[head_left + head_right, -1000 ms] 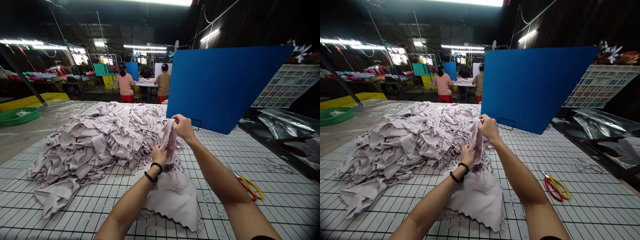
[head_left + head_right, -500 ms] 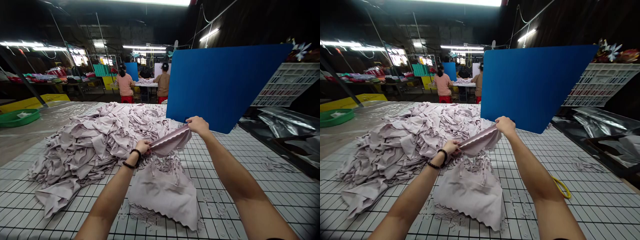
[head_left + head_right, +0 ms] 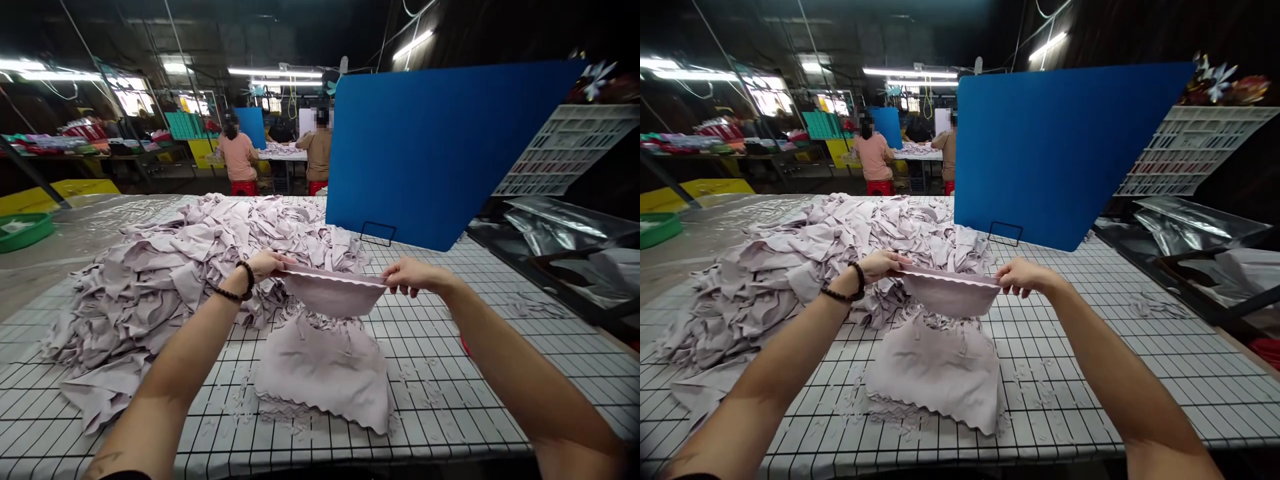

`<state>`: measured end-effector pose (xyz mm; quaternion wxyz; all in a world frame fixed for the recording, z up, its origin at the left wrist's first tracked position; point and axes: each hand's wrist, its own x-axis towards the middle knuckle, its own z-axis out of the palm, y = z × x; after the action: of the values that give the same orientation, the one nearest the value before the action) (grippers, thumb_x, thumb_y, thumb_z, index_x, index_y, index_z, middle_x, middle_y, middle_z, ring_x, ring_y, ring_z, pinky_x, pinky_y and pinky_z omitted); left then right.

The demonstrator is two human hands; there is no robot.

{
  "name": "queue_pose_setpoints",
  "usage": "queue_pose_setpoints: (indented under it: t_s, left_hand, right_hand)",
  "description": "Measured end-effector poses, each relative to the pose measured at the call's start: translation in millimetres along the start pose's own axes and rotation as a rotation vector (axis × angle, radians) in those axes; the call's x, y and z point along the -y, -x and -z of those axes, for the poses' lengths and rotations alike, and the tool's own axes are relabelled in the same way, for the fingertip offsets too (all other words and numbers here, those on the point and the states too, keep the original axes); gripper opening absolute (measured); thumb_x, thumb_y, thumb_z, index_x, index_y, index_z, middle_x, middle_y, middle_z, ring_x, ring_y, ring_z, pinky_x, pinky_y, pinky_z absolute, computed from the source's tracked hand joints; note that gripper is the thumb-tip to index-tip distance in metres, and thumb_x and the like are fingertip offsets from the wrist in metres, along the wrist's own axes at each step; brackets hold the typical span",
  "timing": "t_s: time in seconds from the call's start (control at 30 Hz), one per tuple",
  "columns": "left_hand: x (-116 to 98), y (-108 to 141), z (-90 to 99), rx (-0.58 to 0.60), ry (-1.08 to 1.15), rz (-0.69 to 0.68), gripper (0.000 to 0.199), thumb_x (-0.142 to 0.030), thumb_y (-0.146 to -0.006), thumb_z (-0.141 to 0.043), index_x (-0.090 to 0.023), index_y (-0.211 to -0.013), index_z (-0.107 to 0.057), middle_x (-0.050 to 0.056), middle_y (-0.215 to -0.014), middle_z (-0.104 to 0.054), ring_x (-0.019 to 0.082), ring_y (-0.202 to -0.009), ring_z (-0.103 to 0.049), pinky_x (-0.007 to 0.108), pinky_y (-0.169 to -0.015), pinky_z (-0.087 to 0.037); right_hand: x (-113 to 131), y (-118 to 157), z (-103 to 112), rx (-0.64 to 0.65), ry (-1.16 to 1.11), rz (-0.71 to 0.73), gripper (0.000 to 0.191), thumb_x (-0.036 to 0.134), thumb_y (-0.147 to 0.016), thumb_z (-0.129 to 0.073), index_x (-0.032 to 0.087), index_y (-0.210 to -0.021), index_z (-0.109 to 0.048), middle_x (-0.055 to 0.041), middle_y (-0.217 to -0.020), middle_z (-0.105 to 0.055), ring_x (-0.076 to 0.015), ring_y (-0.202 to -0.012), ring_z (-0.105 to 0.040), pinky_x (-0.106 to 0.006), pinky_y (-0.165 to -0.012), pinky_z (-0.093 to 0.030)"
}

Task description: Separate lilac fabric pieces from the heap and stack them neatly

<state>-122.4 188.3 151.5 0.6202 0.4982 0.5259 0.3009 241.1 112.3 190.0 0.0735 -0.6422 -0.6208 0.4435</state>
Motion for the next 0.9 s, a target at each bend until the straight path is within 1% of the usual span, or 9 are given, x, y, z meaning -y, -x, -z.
queue_pose_setpoints:
  t_s: [0.13, 0.2, 0.27, 0.33, 0.43, 0.53, 0.67, 0.8, 0.9]
  left_hand:
    - [25, 41, 1.0, 0.113, -0.240, -0.017, 0.024, -0.008, -0.061, -0.058, -0.010, -0.080, -0.072, 0.005, -0.077, -0.071, 0.012, -0.066, -0.062, 0.019, -0.065, -0.051]
    - [49, 66, -1.3, 0.127, -0.366, -0.015, 0.025, -0.015, -0.064, -0.057, -0.012, -0.083, -0.073, 0.004, -0.074, -0.071, 0.012, -0.066, -0.062, 0.018, -0.061, -0.049]
    - [77, 88, -5.7, 0.085, -0.479, 0.031, 0.027, -0.018, -0.064, -0.056, -0.016, -0.085, -0.073, 0.001, -0.068, -0.070, 0.014, -0.067, -0.063, 0.018, -0.058, -0.048]
    - [105, 106, -10.8, 0.036, -0.543, 0.065, 0.027, -0.019, -0.063, -0.056, -0.019, -0.084, -0.074, 0.000, -0.069, -0.070, 0.016, -0.070, -0.063, 0.020, -0.061, -0.048]
    - [140, 123, -15.8, 0.019, -0.571, 0.048, 0.032, -0.020, -0.065, -0.052, -0.019, -0.088, -0.073, 0.001, -0.078, -0.072, 0.018, -0.078, -0.064, 0.023, -0.069, -0.049]
    - [156, 131, -15.9, -0.010, -0.560, -0.051, 0.036, -0.018, -0.067, -0.046, -0.019, -0.093, -0.072, 0.001, -0.094, -0.071, 0.018, -0.089, -0.063, 0.025, -0.080, -0.048]
    - [157, 143, -14.7, -0.046, -0.569, -0.164, 0.036, -0.018, -0.070, -0.045, -0.022, -0.094, -0.071, 0.001, -0.107, -0.067, 0.017, -0.098, -0.060, 0.025, -0.085, -0.047]
    - [157, 158, -15.7, -0.020, -0.647, -0.168, 0.034, -0.018, -0.070, -0.047, -0.024, -0.095, -0.071, 0.001, -0.106, -0.066, 0.018, -0.098, -0.059, 0.025, -0.084, -0.047]
    - [156, 168, -20.2, 0.011, -0.755, -0.167, 0.030, -0.027, -0.075, -0.051, -0.024, -0.098, -0.070, 0.003, -0.105, -0.065, 0.019, -0.095, -0.058, 0.027, -0.082, -0.047]
  right_hand:
    - [-24, 44, -55, -0.031, -0.011, 0.028, 0.029, 0.029, -0.074, -0.057, 0.016, -0.097, -0.069, -0.0042, -0.067, -0.062, -0.0099, -0.051, -0.051, -0.019, -0.043, -0.039]
    - [-39, 65, -91, -0.048, -0.013, 0.020, 0.030, 0.030, -0.077, -0.051, 0.018, -0.099, -0.069, -0.0028, -0.065, -0.061, -0.0095, -0.047, -0.048, -0.020, -0.042, -0.037]
    - [-53, 80, -129, -0.098, 0.017, 0.022, 0.032, 0.030, -0.080, -0.046, 0.021, -0.100, -0.069, -0.0022, -0.066, -0.063, -0.0112, -0.047, -0.049, -0.023, -0.044, -0.038]
    - [-65, 89, -164, -0.204, 0.088, 0.044, 0.030, 0.026, -0.078, -0.046, 0.023, -0.095, -0.070, -0.0035, -0.075, -0.067, -0.0157, -0.061, -0.058, -0.027, -0.059, -0.045]
    - [-75, 95, -200, -0.322, 0.207, 0.045, 0.034, 0.021, -0.077, -0.044, 0.023, -0.100, -0.069, -0.0061, -0.093, -0.068, -0.0213, -0.088, -0.061, -0.032, -0.081, -0.045]
    - [-78, 100, -215, -0.357, 0.272, 0.043, 0.038, 0.020, -0.079, -0.040, 0.022, -0.106, -0.067, -0.0072, -0.096, -0.066, -0.0214, -0.090, -0.060, -0.032, -0.083, -0.044]
    - [-73, 108, -221, -0.400, 0.326, 0.025, 0.039, 0.022, -0.083, -0.038, 0.023, -0.112, -0.064, -0.0084, -0.099, -0.063, -0.0211, -0.086, -0.061, -0.030, -0.078, -0.045]
    - [-71, 111, -232, -0.295, 0.392, -0.027, 0.040, 0.021, -0.082, -0.038, 0.022, -0.114, -0.063, -0.0096, -0.097, -0.062, -0.0215, -0.082, -0.061, -0.030, -0.070, -0.045]
    - [-70, 113, -232, -0.249, 0.400, -0.030, 0.037, 0.024, -0.082, -0.043, 0.024, -0.111, -0.064, -0.0082, -0.094, -0.063, -0.0213, -0.081, -0.061, -0.030, -0.066, -0.043]
